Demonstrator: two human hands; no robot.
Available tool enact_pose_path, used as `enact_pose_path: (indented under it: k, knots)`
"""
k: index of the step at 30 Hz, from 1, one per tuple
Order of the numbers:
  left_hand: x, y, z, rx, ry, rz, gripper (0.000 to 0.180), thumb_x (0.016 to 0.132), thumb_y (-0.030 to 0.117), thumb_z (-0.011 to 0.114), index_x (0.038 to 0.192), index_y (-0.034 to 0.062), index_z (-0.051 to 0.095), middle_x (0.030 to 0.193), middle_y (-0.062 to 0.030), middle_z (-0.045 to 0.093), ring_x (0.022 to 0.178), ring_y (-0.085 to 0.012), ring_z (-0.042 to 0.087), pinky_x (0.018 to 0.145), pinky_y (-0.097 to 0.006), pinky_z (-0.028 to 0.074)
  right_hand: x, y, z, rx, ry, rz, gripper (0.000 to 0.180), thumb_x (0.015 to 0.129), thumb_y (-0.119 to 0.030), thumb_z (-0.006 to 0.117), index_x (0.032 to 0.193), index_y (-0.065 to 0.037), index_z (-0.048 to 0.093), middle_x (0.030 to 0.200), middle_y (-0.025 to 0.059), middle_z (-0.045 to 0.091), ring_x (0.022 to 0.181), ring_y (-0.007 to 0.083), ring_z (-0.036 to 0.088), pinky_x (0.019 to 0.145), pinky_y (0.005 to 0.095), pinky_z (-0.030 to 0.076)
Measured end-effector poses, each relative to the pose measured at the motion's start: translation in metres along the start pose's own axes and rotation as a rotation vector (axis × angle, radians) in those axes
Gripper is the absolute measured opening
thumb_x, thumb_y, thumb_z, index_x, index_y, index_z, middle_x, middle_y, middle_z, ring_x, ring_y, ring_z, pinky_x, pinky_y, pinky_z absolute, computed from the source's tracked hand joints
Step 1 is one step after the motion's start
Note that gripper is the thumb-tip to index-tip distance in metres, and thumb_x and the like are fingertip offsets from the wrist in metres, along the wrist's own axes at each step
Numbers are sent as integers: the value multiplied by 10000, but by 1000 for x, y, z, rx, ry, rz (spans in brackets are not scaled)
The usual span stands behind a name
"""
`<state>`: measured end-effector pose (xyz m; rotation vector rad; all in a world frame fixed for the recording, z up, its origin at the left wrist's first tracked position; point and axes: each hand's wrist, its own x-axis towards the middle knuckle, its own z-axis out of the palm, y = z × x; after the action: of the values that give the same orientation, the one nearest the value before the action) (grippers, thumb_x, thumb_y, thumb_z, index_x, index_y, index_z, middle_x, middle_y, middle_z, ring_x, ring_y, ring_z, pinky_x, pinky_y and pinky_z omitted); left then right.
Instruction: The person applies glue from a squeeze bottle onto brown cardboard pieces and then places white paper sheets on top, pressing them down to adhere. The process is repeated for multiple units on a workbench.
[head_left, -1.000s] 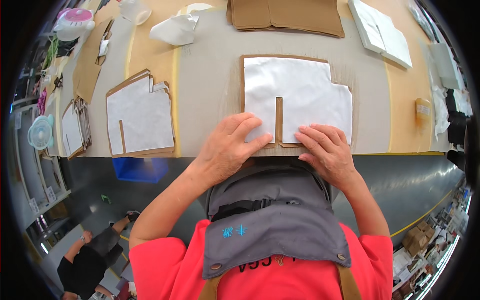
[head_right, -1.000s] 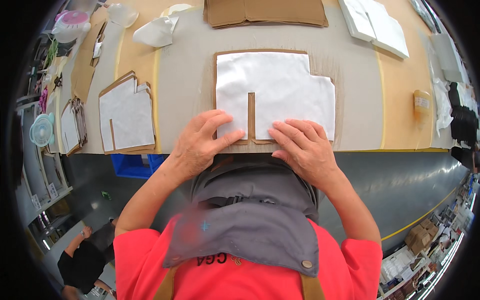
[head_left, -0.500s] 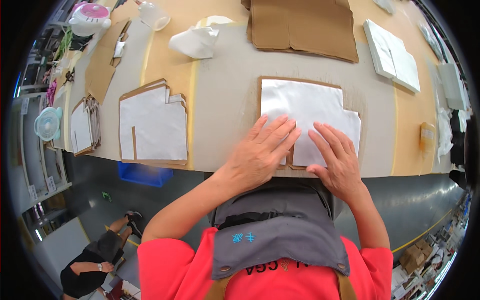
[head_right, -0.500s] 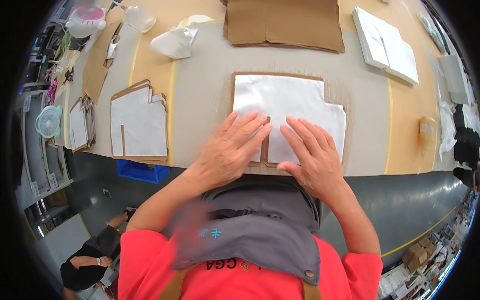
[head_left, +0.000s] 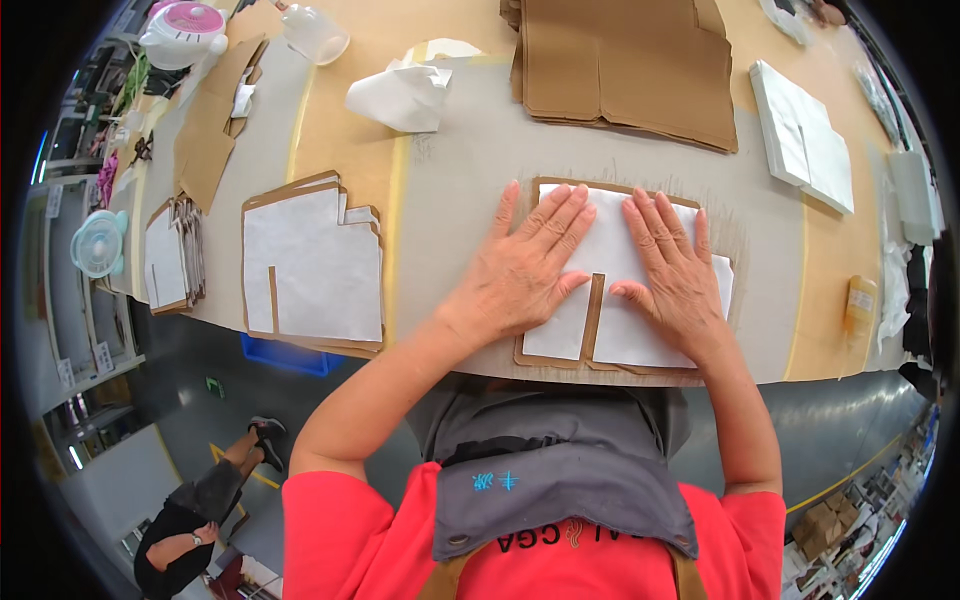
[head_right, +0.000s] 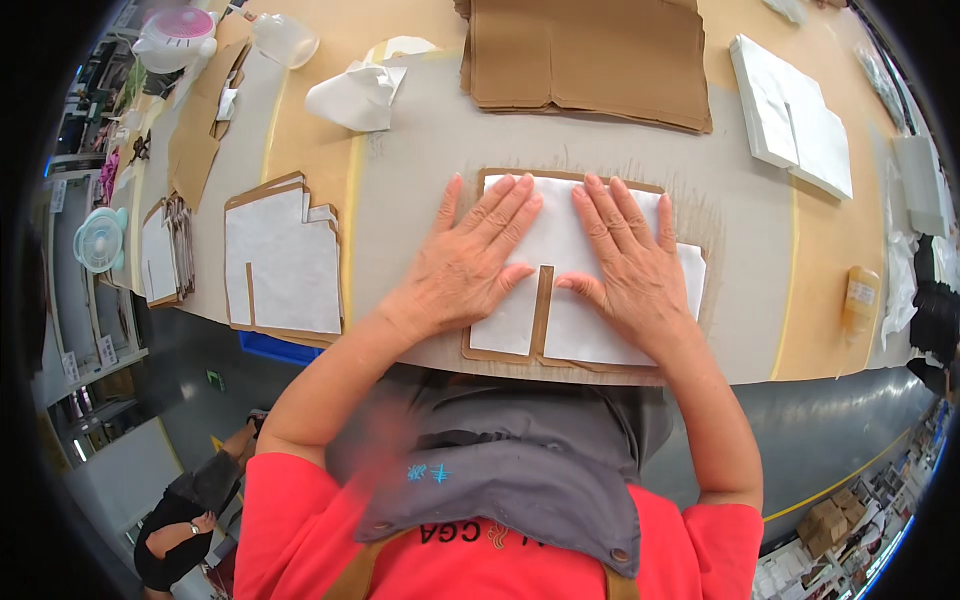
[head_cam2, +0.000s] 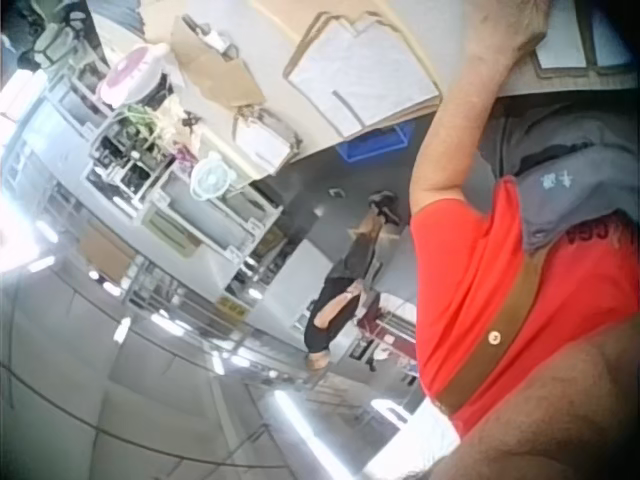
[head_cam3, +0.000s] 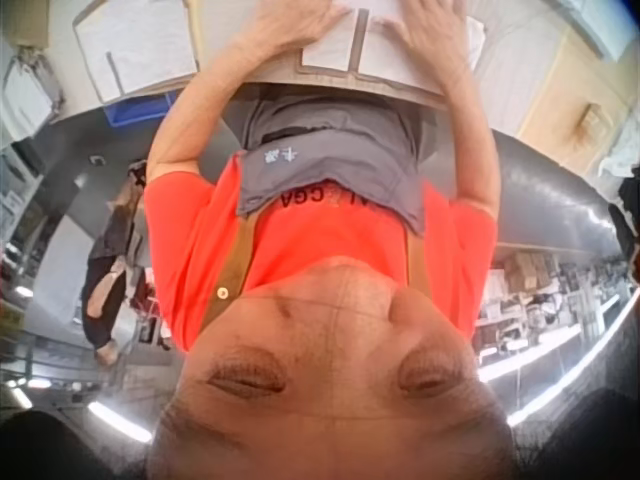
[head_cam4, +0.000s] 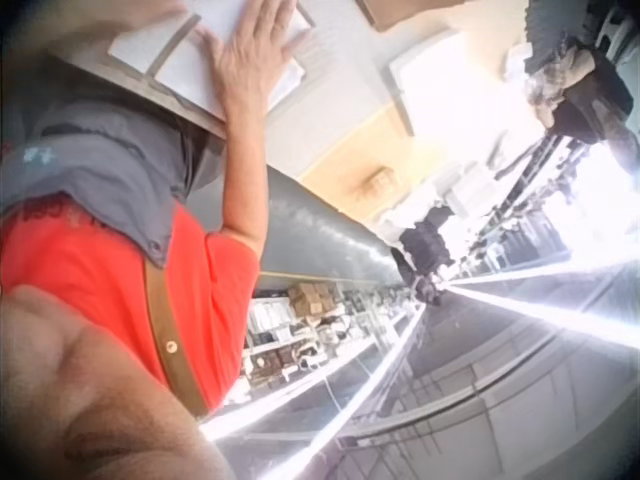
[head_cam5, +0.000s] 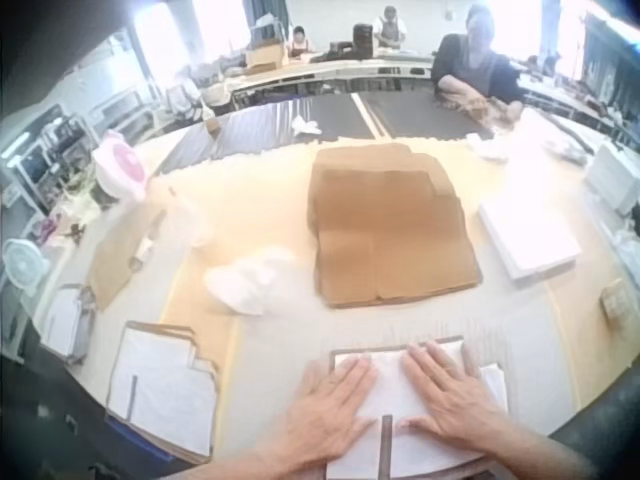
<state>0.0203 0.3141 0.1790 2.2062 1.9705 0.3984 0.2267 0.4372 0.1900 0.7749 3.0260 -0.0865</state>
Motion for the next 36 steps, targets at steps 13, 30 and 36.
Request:
enact_pose_path:
  k: [13, 30, 36]
  knots:
    - [-21, -18, -30, 102, -52, 2, 704, 1010, 520, 382, 1543, 67, 303, 1615, -98, 279, 1503, -245, 230, 1199, -587, 15, -13, 2, -25, -21, -24, 2, 963, 847, -778, 320, 1569, -144, 260, 1621, 12, 268, 1513, 227, 185, 1218, 555, 14]
    - [-87, 32, -17, 37, -257, 158, 708, 922, 692, 368, 1524, 319, 377, 1634, -54, 237, 1521, -236, 166, 1196, -609, -7, -98, -23, -18, 51, -247, -226, 894, 840, -779, 338, 1546, -231, 338, 1609, -23, 293, 1509, 244, 183, 1220, 578, 10]
    - [-93, 40, -26, -4, -201, 126, 678, 916, 694, 385, 1503, 355, 411, 1626, -93, 246, 1518, -262, 172, 1182, -630, -4, -115, -10, -33, 65, -293, -146, 902, 854, -775, 329, 1554, -206, 319, 1617, 15, 278, 1507, 272, 192, 1212, 575, 48]
